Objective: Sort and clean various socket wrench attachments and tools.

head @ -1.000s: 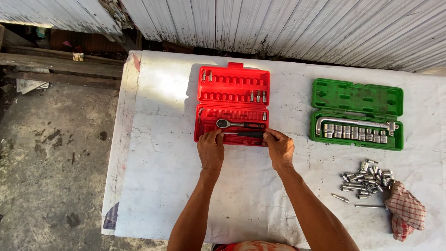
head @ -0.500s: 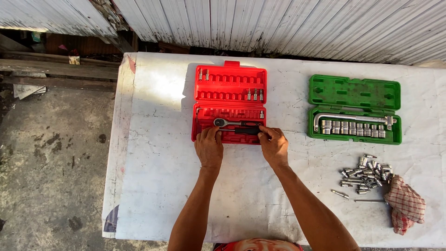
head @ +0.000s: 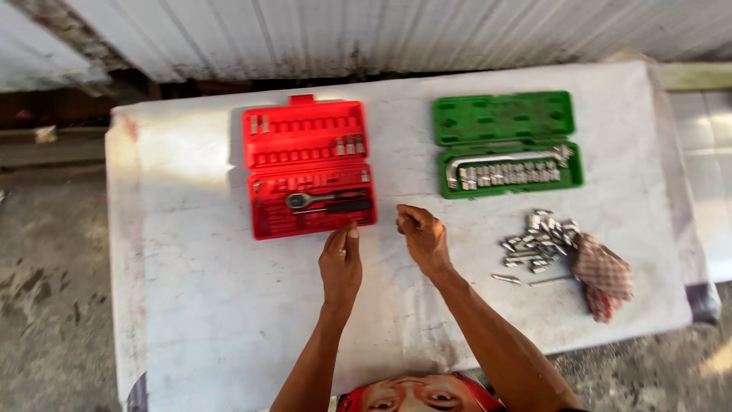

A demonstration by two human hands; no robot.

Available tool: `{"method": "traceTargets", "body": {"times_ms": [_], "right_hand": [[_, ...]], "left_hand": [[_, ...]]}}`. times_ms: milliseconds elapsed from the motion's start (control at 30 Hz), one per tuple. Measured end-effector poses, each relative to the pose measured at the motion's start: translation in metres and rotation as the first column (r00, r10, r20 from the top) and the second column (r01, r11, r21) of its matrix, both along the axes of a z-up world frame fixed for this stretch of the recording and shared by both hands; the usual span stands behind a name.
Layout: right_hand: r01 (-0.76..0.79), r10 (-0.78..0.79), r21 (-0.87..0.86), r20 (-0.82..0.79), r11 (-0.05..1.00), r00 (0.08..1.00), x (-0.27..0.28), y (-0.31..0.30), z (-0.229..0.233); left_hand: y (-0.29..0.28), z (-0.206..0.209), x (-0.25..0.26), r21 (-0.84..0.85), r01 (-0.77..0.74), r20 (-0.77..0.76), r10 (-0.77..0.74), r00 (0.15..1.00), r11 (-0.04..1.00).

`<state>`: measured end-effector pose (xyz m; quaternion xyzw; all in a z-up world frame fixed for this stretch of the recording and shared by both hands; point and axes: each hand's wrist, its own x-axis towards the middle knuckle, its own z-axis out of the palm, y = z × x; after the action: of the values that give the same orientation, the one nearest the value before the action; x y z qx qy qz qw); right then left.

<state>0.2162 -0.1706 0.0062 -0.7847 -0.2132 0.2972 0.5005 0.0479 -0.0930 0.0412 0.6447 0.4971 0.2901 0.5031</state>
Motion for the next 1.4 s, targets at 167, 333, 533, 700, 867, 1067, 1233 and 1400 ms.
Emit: {"method": "traceTargets", "body": {"times_ms": [167,333,533,700,867,1067,1233,1400], "right_hand": [[-0.007,0.012,0.067,-0.063,0.998,0.998,0.019,-0.038,0.012],[-0.044,0.044,-0.001,-0.023,0.999,0.999,0.043,-0.082,0.037],[-0.080,0.081,0.018,-0.074,0.997,0.994,0.088,-0.147,0.036],[-0.061,0.069,0.120,-0.067,0.991,0.995,0.127,-0.198,0.025],[-0.081,0.081,0.110,0.007,0.991,0.997,0.163,-0.243,0.044],[-0.137,0.099,0.116,0.286,0.984,0.953,0.202,-0.280,0.086],[-0.223,0.162,0.059,0.517,0.973,0.841,0.224,-0.311,0.104],[-0.203,0.348,-0.285,0.695,0.937,0.629,0.231,-0.326,0.104]], "left_hand": [[-0.047,-0.011,0.033,-0.272,0.090,0.184,-0.040,0.982,0.958],[-0.090,0.014,0.070,-0.350,0.169,0.246,-0.084,0.966,0.921],[-0.152,0.015,0.119,-0.323,0.199,0.163,-0.153,0.975,0.925],[-0.200,0.014,0.159,-0.251,0.227,0.152,-0.193,0.969,0.941],[-0.236,0.003,0.195,-0.180,0.247,0.120,-0.228,0.966,0.952],[-0.257,-0.010,0.235,0.003,0.255,-0.020,-0.255,0.967,0.967],[-0.264,-0.010,0.254,0.093,0.207,-0.119,-0.196,0.973,0.974],[-0.268,-0.028,0.268,0.364,0.219,-0.165,-0.168,0.972,0.905]]}}
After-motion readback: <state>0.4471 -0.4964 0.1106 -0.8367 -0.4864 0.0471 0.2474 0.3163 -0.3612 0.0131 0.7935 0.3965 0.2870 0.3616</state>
